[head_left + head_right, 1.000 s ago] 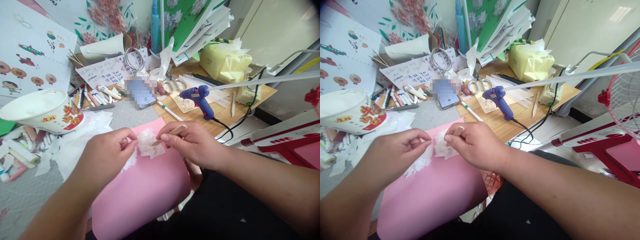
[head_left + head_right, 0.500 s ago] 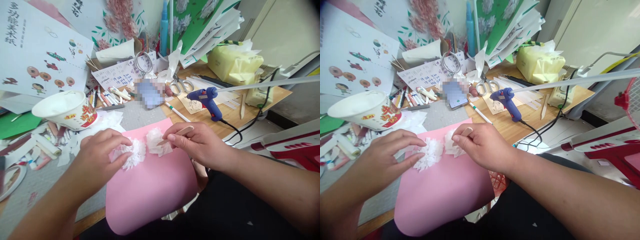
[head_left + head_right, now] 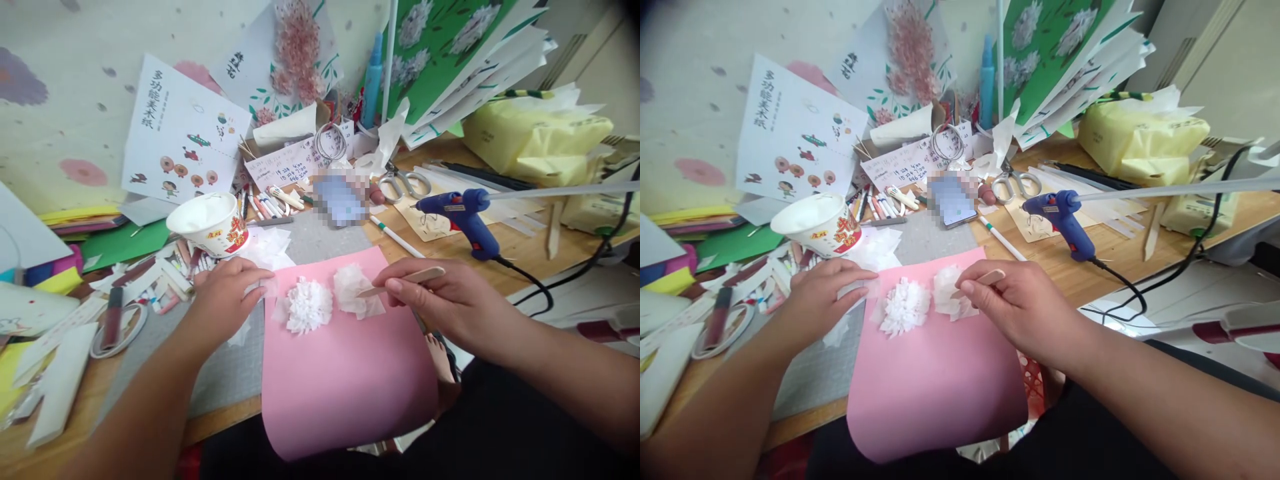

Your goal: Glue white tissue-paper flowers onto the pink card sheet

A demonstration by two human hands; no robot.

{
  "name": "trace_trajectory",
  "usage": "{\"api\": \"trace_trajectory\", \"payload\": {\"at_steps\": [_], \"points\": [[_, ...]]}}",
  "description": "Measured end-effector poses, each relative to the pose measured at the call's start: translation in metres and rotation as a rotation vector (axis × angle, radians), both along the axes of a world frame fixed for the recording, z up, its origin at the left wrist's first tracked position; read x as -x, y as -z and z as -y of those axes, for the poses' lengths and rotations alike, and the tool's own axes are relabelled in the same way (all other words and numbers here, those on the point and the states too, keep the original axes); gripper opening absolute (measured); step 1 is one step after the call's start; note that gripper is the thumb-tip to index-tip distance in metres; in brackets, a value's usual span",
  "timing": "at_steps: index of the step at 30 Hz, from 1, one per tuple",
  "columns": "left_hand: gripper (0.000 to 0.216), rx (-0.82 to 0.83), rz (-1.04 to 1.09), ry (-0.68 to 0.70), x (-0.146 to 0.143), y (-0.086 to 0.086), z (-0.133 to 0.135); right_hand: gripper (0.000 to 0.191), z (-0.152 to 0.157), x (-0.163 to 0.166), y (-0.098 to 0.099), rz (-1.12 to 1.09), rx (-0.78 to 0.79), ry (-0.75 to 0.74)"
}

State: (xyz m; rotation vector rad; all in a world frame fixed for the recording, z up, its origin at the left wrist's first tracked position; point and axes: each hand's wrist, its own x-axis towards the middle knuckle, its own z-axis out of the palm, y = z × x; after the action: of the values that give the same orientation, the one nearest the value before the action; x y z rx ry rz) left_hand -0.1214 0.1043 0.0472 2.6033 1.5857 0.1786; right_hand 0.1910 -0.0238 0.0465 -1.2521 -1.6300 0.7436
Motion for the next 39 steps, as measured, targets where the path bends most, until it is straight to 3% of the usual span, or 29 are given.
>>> {"api": "trace_trajectory", "payload": {"at_steps": [7, 12, 14, 17, 21, 25, 34, 39], "points": [[0.026, 0.011, 0.015, 0.047, -0.013, 0.003, -0.010, 0.029, 0.000, -0.001, 0.002, -0.004, 0.036, 0.023], [0.029, -0.002, 0.077, 0.084, -0.022, -0.019, -0.010, 0.024, -0.003, 0.000, 0.001, -0.056, 0.083, -0.005], [0.031, 0.053, 0.124, 0.131, -0.031, -0.032, -0.003, 0.025, -0.005, 0.000, 0.000, -0.075, 0.086, -0.028], [0.031, 0.296, 0.354, 0.156, -0.053, -0.044, 0.013, 0.025, -0.006, 0.000, 0.000, -0.097, 0.095, -0.050], [0.029, 0.528, 0.571, 0.060, -0.099, -0.033, 0.033, 0.021, -0.005, -0.001, -0.001, -0.097, 0.110, -0.077], [0.029, 0.483, 0.490, 0.014, -0.130, -0.013, 0.040, 0.024, -0.004, -0.005, -0.003, -0.097, 0.103, -0.080], [0.021, 0.335, 0.352, -0.020, -0.131, -0.005, 0.039, 0.030, 0.000, -0.015, -0.009, -0.160, 0.028, 0.163], [0.021, 0.300, 0.354, -0.057, -0.128, -0.002, 0.037, 0.027, 0.000, -0.015, -0.009, -0.089, 0.041, 0.150]]}}
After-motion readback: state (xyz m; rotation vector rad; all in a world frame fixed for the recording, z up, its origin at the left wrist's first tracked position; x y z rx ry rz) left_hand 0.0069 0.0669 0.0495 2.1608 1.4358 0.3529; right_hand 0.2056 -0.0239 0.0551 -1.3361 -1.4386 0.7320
